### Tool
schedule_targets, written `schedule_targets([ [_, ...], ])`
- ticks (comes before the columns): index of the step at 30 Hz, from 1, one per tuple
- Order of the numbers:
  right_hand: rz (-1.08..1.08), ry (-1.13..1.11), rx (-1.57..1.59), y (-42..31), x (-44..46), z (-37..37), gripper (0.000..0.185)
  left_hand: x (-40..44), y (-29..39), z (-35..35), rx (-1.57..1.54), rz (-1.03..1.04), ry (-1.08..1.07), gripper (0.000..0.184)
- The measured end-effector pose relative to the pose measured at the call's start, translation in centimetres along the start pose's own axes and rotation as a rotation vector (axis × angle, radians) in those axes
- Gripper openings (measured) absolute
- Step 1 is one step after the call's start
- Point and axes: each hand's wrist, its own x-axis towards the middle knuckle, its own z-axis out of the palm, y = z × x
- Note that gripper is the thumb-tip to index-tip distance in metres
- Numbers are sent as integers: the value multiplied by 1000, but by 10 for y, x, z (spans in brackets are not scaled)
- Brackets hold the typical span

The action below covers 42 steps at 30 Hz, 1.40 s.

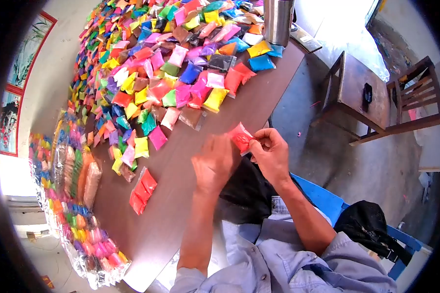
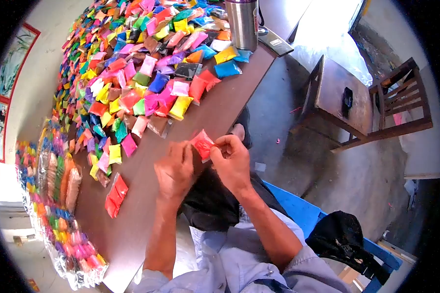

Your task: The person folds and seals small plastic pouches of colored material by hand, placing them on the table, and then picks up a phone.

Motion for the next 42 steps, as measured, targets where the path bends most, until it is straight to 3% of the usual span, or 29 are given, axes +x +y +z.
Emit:
schedule_targets([
  [3,-9,-11,-32,-4,0,-1,12,9,-14,-1,-159,-96,146,7],
  [7,-3,-5,-48,-1,2,1,11,3,9,-10,-231,30,-6,8],
  [10,-9,-25,-24,0,1,0,10,-4,11,-1,-204,5,-31,7],
  [12,-12,-28,-32,-1,0,0,11,-1,5,2,-324,-136,-16,8],
  [14,-18,-31,-35,-3,0,1,12,4,4,-3,-303,-119,20,8],
  [16,-3,-25,-84,-4,0,-1,12,12,3,-18,-9,-35,25,9],
  [17,-3,-23,-83,-4,-2,-1,12,5,-20,-1,-77,-149,40,7],
  [21,-52,-2,-81,7,0,0,13,10,-14,-14,-299,-219,31,8],
  [23,-92,0,-106,11,0,-1,13,17,4,-19,-286,-13,28,10],
  [26,-151,-31,-170,12,1,-2,14,23,12,-13,-259,-130,-119,10],
  [35,-107,-6,-119,8,1,-1,14,48,-21,2,-150,-71,-136,6],
  [40,-154,-46,-148,11,2,-3,13,46,2,-16,-244,-120,-116,8],
  [42,-153,-32,-133,18,3,-1,13,38,18,-23,-262,-27,-206,8],
])
